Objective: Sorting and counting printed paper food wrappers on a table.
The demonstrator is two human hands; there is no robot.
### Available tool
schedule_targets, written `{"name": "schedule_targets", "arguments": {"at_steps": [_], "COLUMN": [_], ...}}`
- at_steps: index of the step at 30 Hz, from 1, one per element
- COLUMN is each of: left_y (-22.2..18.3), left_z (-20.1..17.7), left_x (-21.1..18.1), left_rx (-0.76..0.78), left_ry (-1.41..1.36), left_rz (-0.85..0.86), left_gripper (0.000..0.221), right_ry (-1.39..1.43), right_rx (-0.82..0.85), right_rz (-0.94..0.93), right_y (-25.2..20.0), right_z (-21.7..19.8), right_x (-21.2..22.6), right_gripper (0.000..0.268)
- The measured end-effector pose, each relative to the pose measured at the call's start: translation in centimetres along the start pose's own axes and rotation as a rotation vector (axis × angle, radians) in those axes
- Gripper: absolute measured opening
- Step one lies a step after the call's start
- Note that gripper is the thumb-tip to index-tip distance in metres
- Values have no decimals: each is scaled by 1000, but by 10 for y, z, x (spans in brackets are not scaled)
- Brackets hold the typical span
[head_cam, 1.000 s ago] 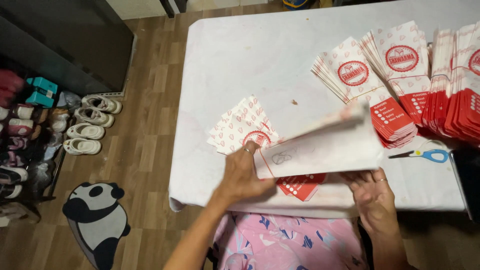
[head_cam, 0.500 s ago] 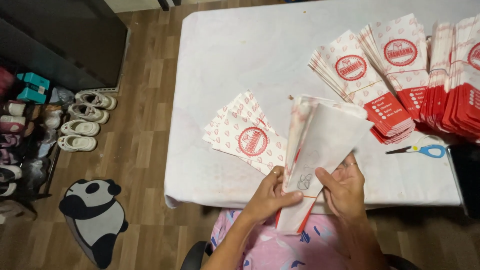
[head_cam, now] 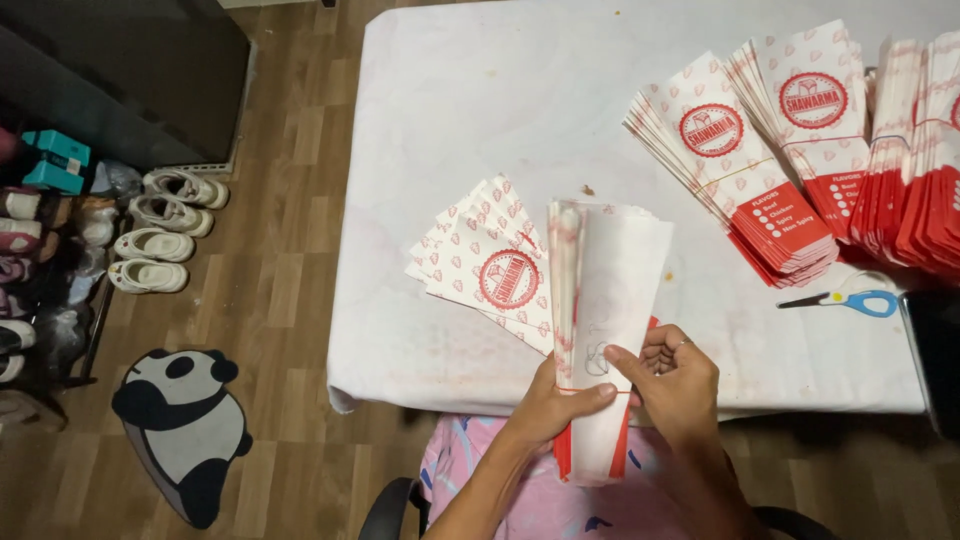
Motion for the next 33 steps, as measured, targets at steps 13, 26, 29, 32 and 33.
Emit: {"name": "schedule_targets", "arguments": {"at_steps": [13,26,29,32,33], "left_y": [-6,-21,-19,-12,-9], "left_z": [-11,-34,-32,-32,-36], "left_x": [21,-9,-9,-2,3], "left_rx": [-9,-175,-168,-139,-175], "left_ry": [-352,-317,-341,-335,-332], "left_rz": [-156,-70,-62,-3,6], "left_gripper": [61,57,55,54,51], "right_ry": [86,-730,-528,-194,-222], "right_rx": [-285,-481,-522,-26,109], "right_rz": [-304,-860,-1103,-954,-1069], "right_y": [37,112,23,-40,-51], "right_z": [-29,-106,-71,-15,4], "right_x": [-21,18,70,86,79], "right_gripper": [15,43,25,16,3]}}
Point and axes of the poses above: each hand's wrist, its own y-axis towards the middle knuckle, its own z-axis out of the palm, x = y × z, the point moved 6 cm from there along y, towards the middle knuckle, and after that the axes turned 4 degrees about -x, right-handed, at the moved point
